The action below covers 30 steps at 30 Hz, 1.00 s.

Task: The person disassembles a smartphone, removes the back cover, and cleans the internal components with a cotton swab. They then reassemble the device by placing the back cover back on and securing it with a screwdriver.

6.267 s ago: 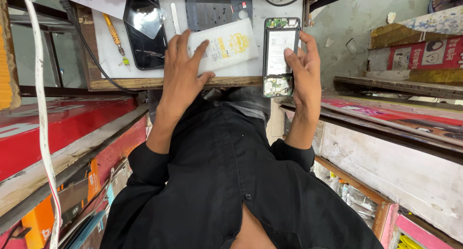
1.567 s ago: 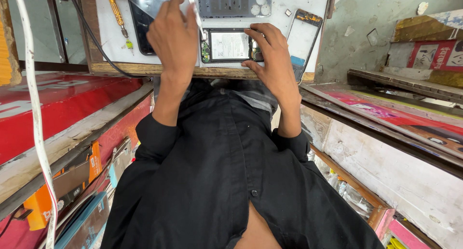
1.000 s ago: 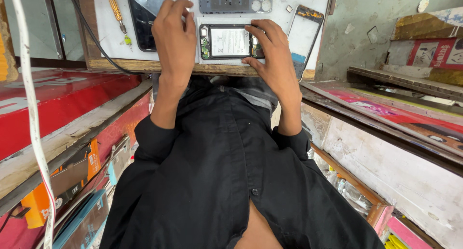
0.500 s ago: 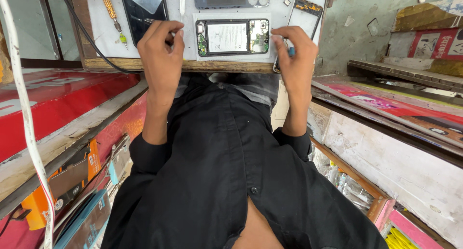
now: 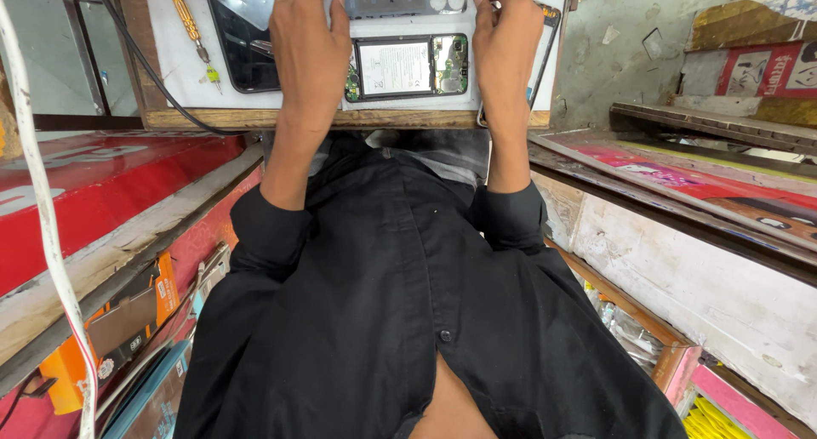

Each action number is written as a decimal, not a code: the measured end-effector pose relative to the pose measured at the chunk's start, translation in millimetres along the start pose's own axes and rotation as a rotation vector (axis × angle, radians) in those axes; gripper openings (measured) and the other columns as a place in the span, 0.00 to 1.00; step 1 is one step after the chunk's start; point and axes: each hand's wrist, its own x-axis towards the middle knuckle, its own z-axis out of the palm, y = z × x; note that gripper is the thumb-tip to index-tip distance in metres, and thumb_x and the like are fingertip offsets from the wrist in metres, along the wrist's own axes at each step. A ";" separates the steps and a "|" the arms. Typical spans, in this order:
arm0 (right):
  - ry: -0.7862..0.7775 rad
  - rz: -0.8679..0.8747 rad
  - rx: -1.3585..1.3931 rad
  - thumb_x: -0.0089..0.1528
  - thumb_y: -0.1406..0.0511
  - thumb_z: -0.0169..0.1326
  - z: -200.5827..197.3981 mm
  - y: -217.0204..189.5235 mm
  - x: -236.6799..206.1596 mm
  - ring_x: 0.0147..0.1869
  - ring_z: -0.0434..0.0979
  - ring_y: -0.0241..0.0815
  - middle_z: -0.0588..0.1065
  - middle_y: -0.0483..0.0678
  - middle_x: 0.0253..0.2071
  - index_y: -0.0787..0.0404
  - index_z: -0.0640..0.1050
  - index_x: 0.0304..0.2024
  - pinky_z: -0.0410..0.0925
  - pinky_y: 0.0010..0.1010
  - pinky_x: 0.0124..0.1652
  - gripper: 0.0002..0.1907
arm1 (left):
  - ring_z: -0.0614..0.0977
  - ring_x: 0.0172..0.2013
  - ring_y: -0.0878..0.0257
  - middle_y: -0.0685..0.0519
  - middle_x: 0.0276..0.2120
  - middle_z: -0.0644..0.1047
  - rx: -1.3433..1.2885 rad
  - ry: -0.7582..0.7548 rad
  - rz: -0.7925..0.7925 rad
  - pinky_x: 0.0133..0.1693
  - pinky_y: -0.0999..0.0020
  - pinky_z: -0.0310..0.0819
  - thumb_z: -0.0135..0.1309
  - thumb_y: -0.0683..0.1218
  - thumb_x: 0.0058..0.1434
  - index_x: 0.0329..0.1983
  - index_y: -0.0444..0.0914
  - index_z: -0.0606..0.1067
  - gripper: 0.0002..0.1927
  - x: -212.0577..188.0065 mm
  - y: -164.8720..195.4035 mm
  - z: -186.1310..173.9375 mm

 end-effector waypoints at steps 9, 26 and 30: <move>-0.003 0.016 -0.012 0.61 0.74 0.61 7.1 -7.4 5.8 0.32 0.79 0.53 0.81 0.57 0.37 0.68 0.81 0.42 0.70 0.41 0.37 0.07 | 0.76 0.48 0.45 0.42 0.38 0.78 -0.002 -0.016 -0.044 0.51 0.51 0.71 0.56 0.31 0.65 0.58 0.30 0.74 0.17 -2.3 7.4 8.0; -0.047 0.049 -0.002 0.59 0.72 0.65 7.2 0.4 6.9 0.27 0.75 0.49 0.81 0.54 0.32 0.69 0.80 0.42 0.68 0.39 0.33 0.11 | 0.82 0.34 0.49 0.41 0.41 0.79 -0.204 -0.053 -0.033 0.39 0.57 0.75 0.56 0.31 0.67 0.49 0.28 0.73 0.09 2.5 -9.6 -8.8; -0.042 0.059 0.010 0.59 0.72 0.65 6.1 -2.0 8.7 0.26 0.75 0.47 0.81 0.53 0.33 0.67 0.80 0.42 0.68 0.38 0.33 0.10 | 0.82 0.34 0.49 0.41 0.39 0.78 -0.139 -0.066 -0.021 0.38 0.57 0.75 0.58 0.32 0.66 0.47 0.29 0.73 0.09 6.9 -7.9 -5.9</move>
